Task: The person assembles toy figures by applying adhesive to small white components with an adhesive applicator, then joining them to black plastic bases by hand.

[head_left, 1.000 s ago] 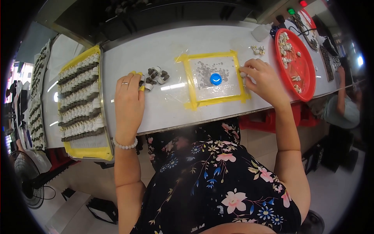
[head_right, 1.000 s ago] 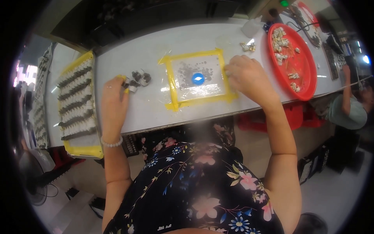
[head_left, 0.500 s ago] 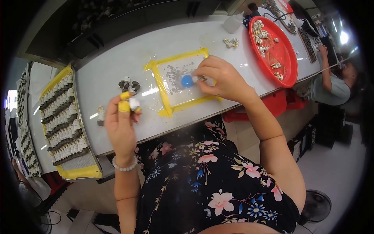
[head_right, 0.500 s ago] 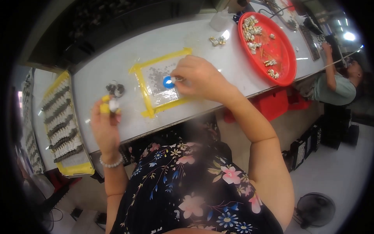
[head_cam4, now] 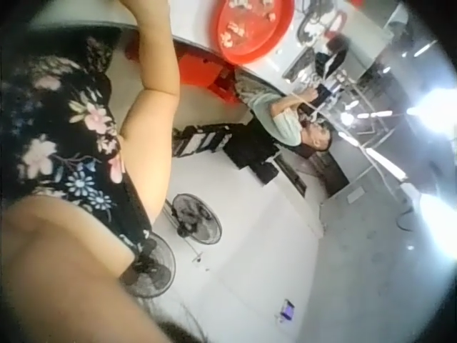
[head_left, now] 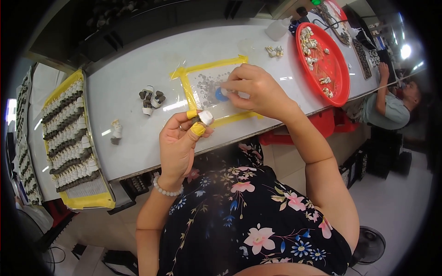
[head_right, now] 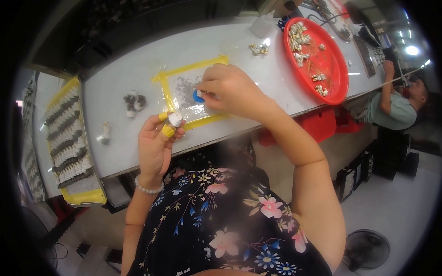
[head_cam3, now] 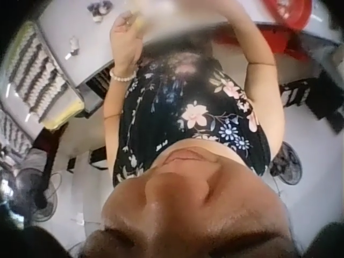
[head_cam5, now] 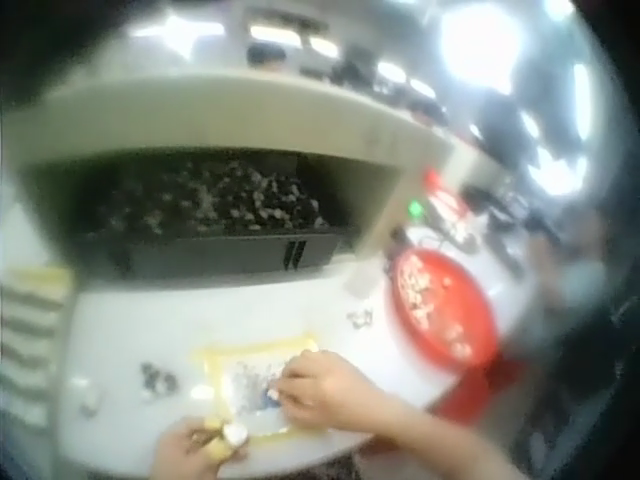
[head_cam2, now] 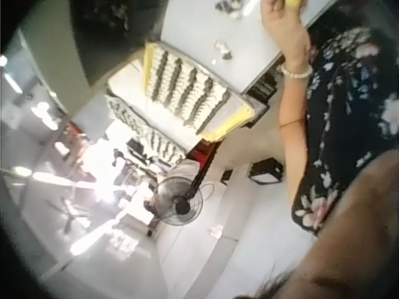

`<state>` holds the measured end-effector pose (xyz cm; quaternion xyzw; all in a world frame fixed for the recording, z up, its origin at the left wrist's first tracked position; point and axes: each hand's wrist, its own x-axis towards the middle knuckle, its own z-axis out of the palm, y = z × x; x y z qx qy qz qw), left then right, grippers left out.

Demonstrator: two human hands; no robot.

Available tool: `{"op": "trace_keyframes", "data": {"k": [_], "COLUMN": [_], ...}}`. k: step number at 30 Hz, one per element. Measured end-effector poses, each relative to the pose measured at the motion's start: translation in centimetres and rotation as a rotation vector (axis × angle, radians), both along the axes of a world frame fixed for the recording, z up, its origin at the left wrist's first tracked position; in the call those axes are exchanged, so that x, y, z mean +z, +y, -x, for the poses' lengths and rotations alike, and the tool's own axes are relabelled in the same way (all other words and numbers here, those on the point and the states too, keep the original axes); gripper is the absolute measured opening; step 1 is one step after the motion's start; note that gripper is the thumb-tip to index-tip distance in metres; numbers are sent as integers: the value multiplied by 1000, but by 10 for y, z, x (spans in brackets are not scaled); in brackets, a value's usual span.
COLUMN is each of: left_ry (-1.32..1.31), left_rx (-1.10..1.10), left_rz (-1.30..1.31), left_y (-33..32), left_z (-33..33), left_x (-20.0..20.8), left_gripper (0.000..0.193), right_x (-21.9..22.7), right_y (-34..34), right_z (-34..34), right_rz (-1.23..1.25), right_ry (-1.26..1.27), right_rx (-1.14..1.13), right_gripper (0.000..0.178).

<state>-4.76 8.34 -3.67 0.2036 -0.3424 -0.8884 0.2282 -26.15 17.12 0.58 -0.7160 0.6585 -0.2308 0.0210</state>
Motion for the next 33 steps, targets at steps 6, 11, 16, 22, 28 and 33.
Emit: {"op": "trace_keyframes", "data": {"k": [6,11,16,22,28,33], "left_ry": [44,34,52,60,25,-120], "left_rx": [-16,-20,-31,-29,-65,-108], "left_rz": [-58,-59,-66,-56,73,141], "left_y": [3,3,3,5,5,1], "left_z": [8,9,8,9,10,4], "left_x": [-2,-5,-7,-9,-9,0], "left_gripper": [27,26,25,23,18,17], "right_x": [2,8,5,6,3,-1], "right_y": [12,14,14,16,22,23], "right_z": [-11,-25,-33,-32,-33,-24], "right_rz": [7,-24,-4,-12,-33,-89], "right_ry": [-568,-758,-777,-699,-662,-666], "right_rx": [-166,-153,-90,-26,8,20], "right_gripper": [26,26,27,26,26,27]}}
